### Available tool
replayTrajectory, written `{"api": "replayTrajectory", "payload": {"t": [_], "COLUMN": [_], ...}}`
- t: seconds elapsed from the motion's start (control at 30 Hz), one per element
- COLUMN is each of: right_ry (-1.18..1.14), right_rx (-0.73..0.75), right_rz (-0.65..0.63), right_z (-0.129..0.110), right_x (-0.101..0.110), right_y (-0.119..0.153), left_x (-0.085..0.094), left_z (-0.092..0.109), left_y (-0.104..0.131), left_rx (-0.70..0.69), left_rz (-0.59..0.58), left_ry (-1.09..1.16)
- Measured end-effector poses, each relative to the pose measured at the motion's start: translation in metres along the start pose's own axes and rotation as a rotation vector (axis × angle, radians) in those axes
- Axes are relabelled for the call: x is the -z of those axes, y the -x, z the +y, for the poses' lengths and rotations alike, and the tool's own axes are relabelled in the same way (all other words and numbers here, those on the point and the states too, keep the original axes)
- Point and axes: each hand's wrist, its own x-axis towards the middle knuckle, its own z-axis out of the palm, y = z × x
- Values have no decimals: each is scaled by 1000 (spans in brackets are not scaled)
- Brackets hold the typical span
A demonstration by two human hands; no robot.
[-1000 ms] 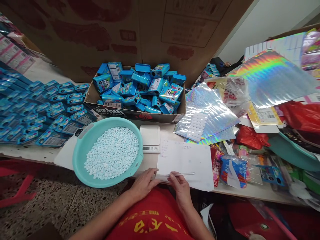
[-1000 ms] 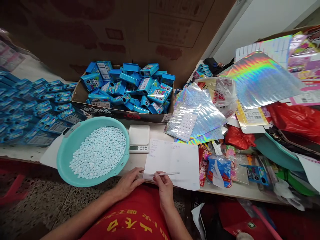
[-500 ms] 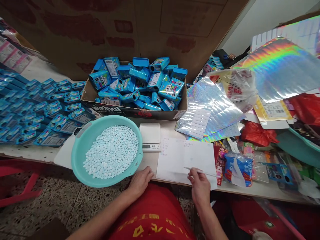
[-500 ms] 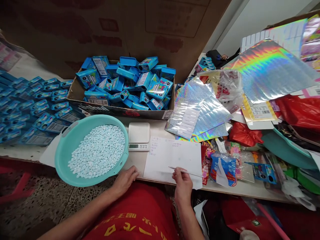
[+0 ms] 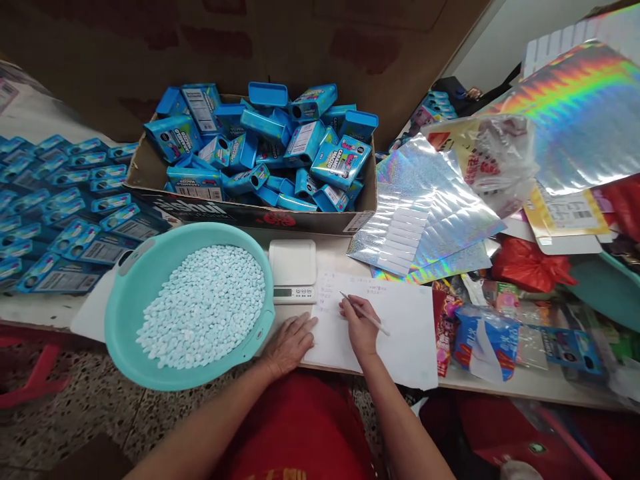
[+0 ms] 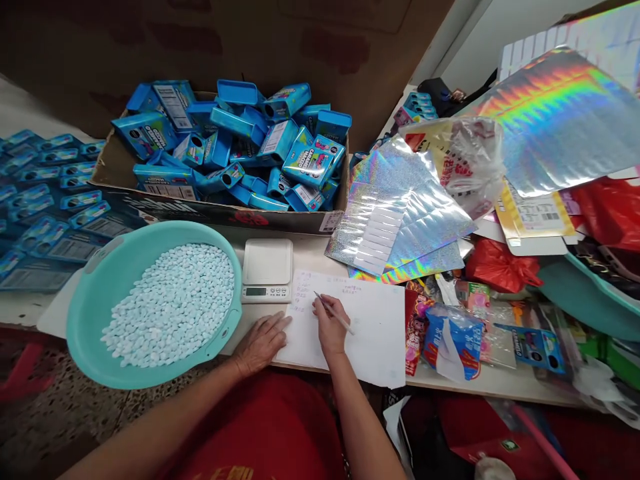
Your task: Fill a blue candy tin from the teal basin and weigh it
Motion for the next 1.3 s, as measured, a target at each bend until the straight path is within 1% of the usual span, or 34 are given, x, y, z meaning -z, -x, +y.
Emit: {"api": "replayTrajectory", "payload": {"t": [0.17, 0.27, 0.4, 0.47, 0.63, 0.77, 0.93, 1.07, 1.2, 1.3], "right_ry": [151, 244, 337, 373, 443, 484, 515, 522, 525, 528], "right_rx": [105, 175, 262, 295, 355, 394, 424, 437, 439, 442], "right_rz": [-28, -13, -12, -22, -46, -63, -62, -71, -76, -75], "right_z": [16, 24, 27, 27, 28, 30, 30, 29, 28, 27], "right_x": [-8, -9, -8, -8, -7, -7, -7, -7, -7, -7], "right_y": [-5, -5, -5, -5, -5, -6, -6, -7, -7, -7], "left_x": [6, 9, 9, 9, 11, 8, 4, 4, 4, 4], "left_z": [2, 3, 3, 3, 3, 2, 2, 3, 3, 3], "left_y": [0, -1, -1, -2, -4, -3, 0, 0, 1, 1], "left_rx": [22, 9, 14, 16, -1, 6, 38, 44, 58, 53], "left_rz": [-75, -78, -88, -77, -3, -4, -81, -59, -104, -97], "left_ry": [9, 9, 9, 6, -13, 2, 50, 49, 64, 57]}}
